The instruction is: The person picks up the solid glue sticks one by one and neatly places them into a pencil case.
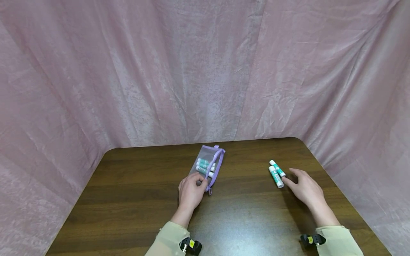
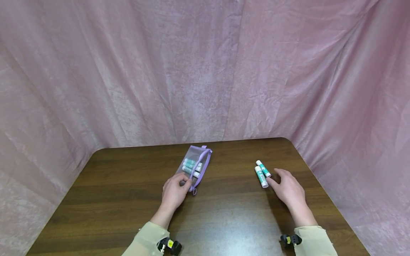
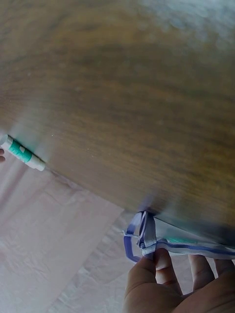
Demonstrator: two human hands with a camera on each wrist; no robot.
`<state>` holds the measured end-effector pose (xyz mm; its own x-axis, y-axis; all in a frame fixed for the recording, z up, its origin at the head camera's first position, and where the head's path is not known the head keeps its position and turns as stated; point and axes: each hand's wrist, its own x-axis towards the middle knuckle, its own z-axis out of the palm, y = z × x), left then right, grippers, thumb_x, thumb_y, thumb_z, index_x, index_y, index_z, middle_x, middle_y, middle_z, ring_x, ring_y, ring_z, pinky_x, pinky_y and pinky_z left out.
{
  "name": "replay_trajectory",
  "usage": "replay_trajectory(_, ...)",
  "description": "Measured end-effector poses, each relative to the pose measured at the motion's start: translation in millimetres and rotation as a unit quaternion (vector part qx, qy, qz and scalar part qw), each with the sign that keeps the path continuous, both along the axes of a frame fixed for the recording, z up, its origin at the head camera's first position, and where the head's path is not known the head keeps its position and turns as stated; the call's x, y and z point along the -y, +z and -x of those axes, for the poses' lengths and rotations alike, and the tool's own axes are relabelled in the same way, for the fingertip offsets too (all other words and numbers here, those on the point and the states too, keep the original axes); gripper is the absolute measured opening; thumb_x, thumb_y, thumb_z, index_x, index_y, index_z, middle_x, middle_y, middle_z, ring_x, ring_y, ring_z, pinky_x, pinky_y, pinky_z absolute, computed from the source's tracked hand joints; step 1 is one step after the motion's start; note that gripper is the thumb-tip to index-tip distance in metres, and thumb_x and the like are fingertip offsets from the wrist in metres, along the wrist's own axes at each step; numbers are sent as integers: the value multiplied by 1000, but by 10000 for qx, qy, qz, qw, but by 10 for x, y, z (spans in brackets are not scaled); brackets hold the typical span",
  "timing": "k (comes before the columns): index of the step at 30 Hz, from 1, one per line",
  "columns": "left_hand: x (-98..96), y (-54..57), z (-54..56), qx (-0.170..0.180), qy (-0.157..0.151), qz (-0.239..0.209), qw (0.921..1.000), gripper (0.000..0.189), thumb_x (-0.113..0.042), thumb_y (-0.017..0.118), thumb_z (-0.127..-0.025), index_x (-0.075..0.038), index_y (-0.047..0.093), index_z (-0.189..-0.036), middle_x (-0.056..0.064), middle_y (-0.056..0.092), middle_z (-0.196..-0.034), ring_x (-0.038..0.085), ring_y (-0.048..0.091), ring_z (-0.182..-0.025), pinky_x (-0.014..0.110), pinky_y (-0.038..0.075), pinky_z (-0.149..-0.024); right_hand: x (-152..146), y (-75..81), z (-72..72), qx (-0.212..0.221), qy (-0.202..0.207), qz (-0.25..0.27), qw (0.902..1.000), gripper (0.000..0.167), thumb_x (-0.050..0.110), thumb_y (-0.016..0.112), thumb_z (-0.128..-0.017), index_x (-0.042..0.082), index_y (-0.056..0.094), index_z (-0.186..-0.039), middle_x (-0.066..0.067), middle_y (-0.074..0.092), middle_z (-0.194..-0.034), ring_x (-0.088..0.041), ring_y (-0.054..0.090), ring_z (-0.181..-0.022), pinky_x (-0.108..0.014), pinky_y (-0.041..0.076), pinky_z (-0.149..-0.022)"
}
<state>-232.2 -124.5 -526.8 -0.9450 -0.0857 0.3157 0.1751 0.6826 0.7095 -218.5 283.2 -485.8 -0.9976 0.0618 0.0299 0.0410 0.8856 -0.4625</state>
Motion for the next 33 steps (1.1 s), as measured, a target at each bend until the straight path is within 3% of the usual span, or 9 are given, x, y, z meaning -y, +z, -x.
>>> replay_trajectory(17,0,17,-8,-77,43,74,9999,21,-19,78,-92,-23,69,-73,-2,80,-113,33,73,-112,60,46,-106,-93,-55,21,201,33,18,9998,74,50,64,-110,-6,50,-156,-38,47,-159,-61,43,-146,-78,40,-107)
replay_trajectory(27,-3,9,-6,-61,54,71,9999,21,-19,78,-92,-24,69,-73,-2,80,-116,33,73,-114,60,46,-107,-139,-112,90,242,54,87,9997,76,51,62,-110,-8,49,-156,-38,46,-159,-63,42,-145,-79,40,-108)
replay_trajectory(33,-4,12,-9,-121,60,135,9998,21,-18,78,-91,-24,69,-72,-3,79,-108,32,73,-108,58,48,-103,-161,-123,152,235,151,87,9996,76,51,61,-111,-10,49,-156,-39,47,-158,-63,44,-144,-77,40,-109)
